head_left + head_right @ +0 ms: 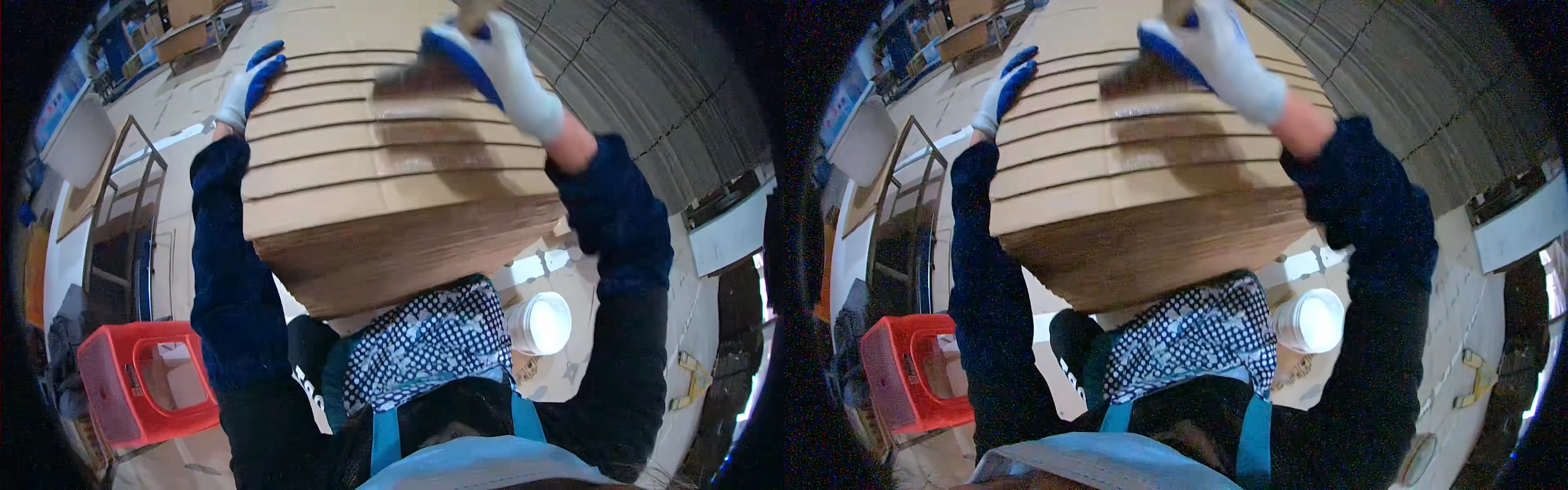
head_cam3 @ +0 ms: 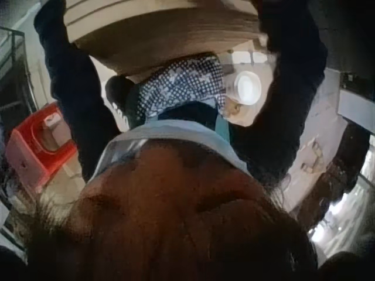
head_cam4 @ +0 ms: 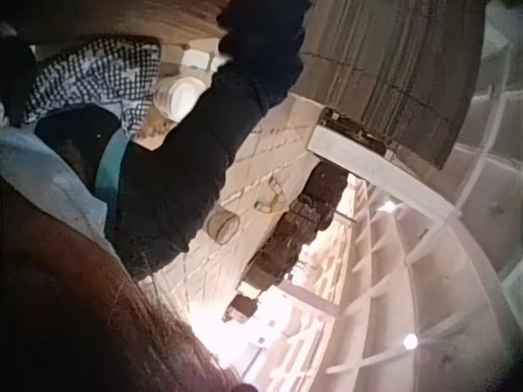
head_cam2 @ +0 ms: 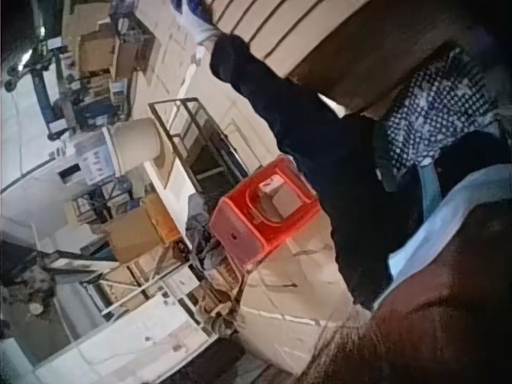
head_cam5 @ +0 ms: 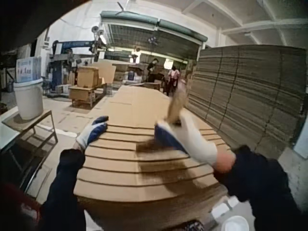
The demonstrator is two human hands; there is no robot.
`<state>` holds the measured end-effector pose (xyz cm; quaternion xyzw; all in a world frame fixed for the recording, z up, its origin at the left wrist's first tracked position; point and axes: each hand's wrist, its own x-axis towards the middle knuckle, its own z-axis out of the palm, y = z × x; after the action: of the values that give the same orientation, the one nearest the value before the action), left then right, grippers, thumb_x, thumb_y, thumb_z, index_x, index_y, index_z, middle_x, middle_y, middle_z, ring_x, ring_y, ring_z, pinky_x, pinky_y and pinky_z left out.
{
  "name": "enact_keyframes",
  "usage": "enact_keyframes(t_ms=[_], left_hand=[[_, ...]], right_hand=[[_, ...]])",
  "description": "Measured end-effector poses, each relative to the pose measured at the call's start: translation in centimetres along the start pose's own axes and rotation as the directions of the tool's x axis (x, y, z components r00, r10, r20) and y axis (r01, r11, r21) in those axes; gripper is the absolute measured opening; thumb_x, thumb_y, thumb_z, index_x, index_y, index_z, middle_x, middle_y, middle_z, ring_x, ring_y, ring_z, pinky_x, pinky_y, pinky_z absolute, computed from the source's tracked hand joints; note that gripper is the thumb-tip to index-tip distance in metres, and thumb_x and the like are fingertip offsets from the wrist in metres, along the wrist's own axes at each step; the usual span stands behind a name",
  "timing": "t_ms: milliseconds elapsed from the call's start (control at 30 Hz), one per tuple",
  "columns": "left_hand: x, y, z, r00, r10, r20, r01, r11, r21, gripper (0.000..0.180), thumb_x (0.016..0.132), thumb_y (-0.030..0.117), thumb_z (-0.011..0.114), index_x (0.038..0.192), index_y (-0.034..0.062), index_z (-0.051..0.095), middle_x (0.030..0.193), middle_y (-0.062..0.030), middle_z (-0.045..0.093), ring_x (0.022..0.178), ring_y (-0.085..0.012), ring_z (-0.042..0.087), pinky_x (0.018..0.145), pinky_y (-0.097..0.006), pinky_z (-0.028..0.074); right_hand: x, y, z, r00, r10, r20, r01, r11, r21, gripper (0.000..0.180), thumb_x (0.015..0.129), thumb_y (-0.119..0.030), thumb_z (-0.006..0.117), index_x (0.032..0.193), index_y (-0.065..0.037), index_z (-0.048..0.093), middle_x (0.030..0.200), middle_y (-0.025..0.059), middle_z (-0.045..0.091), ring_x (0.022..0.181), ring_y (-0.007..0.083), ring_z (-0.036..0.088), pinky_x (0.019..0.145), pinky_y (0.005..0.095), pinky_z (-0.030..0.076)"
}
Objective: Apply glue to the edges of a stack of cardboard sheets using a brush.
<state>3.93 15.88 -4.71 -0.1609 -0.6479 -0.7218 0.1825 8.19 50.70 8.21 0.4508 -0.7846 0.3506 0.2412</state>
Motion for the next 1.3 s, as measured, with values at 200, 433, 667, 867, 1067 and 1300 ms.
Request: enact_keyframes(t_ms=[200,433,667,867,1067,1300], left_hand=[[0.1,-0.8,-0.9,0.997,0.029,0.073,-0.034,0.997,0.076,0.041,0.089,0.016,0.053,0.127,0.0023,0.045,0.125,-0.0043,0.048,0.110,-0.0120,0.046,0.093,-0.024,0.039],[-0.2,-0.7,-0.8,0.997,0.059,0.059,-0.062,0.996,0.064,0.040,0.087,0.014,0.056,0.123,0.0006,0.047,0.118,-0.0066,0.052,0.106,-0.0154,0.051,0.091,-0.024,0.041],[1.0,-1.2,-0.7,0.996,0.058,0.071,-0.059,0.998,0.023,0.040,0.087,0.012,0.054,0.124,0.0001,0.045,0.121,-0.0068,0.050,0.109,-0.0148,0.049,0.092,-0.025,0.040],[-0.7,0.0,-1.0,1.000,-0.011,0.001,0.011,1.000,0.007,0.039,0.089,0.012,0.051,0.126,0.0001,0.044,0.124,-0.0071,0.049,0.110,-0.0138,0.048,0.094,-0.026,0.039],[-1.0,0.5,0.5,0.995,0.091,0.038,-0.095,0.988,0.126,0.040,0.090,0.013,0.050,0.127,0.0002,0.044,0.125,-0.0074,0.048,0.111,-0.0140,0.047,0.095,-0.026,0.037],[-0.8,-0.3,0.2,0.997,0.069,0.036,-0.073,0.987,0.141,0.040,0.090,0.014,0.049,0.127,0.0007,0.044,0.126,-0.0074,0.048,0.113,-0.0145,0.045,0.096,-0.026,0.036]], right_hand=[[-1.4,-1.4,2.9,0.968,0.249,0.030,-0.219,0.897,-0.383,0.024,0.083,-0.025,0.063,0.086,-0.003,0.059,0.075,0.0065,0.059,0.069,0.0128,0.056,0.060,0.0261,0.048],[-7.8,-5.2,-0.4,0.984,0.004,0.178,-0.044,0.974,0.222,0.025,0.077,-0.025,0.069,0.082,-0.002,0.062,0.068,0.0111,0.061,0.059,0.0204,0.060,0.055,0.0328,0.046],[-3.2,4.1,-1.7,0.997,0.030,-0.065,-0.030,1.000,0.006,0.032,0.079,-0.030,0.067,0.085,0.001,0.063,0.074,0.0085,0.063,0.063,0.0128,0.059,0.056,0.0259,0.047],[-6.0,0.9,-2.3,0.895,0.297,0.334,-0.414,0.832,0.370,0.029,0.085,-0.025,0.061,0.092,0.002,0.061,0.078,0.0063,0.063,0.068,0.0110,0.059,0.062,0.0240,0.050],[1.5,6.7,-4.9,0.972,0.212,-0.097,-0.203,0.974,0.097,0.031,0.083,-0.026,0.063,0.085,0.005,0.062,0.074,0.0066,0.064,0.066,0.0096,0.058,0.059,0.0236,0.048],[4.9,14.7,0.3,0.983,0.127,-0.136,-0.160,0.952,-0.263,0.040,0.080,-0.032,0.065,0.086,0.007,0.062,0.075,0.0098,0.064,0.066,0.0107,0.057,0.059,0.0265,0.047]])
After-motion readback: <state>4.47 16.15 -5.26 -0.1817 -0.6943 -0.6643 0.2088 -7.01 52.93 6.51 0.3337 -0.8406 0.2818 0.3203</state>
